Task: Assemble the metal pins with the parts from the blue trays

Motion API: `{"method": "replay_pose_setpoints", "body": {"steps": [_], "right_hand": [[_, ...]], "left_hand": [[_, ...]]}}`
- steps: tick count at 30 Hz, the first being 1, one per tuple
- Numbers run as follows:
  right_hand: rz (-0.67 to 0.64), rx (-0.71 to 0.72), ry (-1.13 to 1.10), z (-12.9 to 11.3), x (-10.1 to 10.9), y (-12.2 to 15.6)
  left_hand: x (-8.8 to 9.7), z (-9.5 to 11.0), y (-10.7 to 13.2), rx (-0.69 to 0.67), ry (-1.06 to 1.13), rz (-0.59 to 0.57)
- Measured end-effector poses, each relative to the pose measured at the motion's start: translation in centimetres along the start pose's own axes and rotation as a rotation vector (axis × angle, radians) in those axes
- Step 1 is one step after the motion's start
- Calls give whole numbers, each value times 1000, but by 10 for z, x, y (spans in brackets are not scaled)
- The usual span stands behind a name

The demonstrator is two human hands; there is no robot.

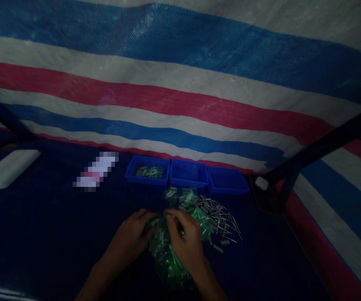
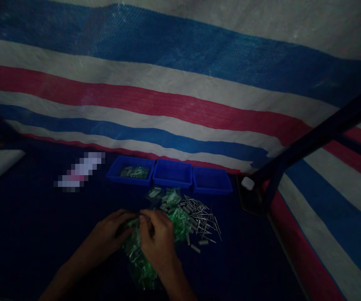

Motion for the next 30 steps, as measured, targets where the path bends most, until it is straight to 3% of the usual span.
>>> {"method": "replay_pose_setpoints", "body": {"steps": [2,4,7,12,16,20,24,28,30], "right_hand": [[-17,0,-8,-1,-3,0],[-27,-11,-21,-1,-4,1],[-12,-61,-105,3,-5,5],[126,-257,-410,26,-1,17],[104,-333,-530,35,-4,18],[166,-193,-284,22,9,8],[205,178,8,-17,16,2],[173,379,55,-37,9,8],[169,392,56,-38,5,11]], "left_hand": [[8,2,-4,34,63,32],[24,6,-6,40,128,147],[45,23,-1,-65,201,294],[50,59,12,-311,268,305],[48,64,14,-361,226,298],[48,50,12,-237,168,328],[47,20,13,0,285,353],[37,-19,18,300,487,336],[35,-24,18,353,532,309]]}}
Point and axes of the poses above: each hand's wrist, its own y-axis away from the middle knuckle, its own x-axis out of the back of the hand, z = x × y, the point moved 9 cm from there along -y, towards the middle knuckle, and after that the axes turned 5 degrees about x, right-handed, at the moved point
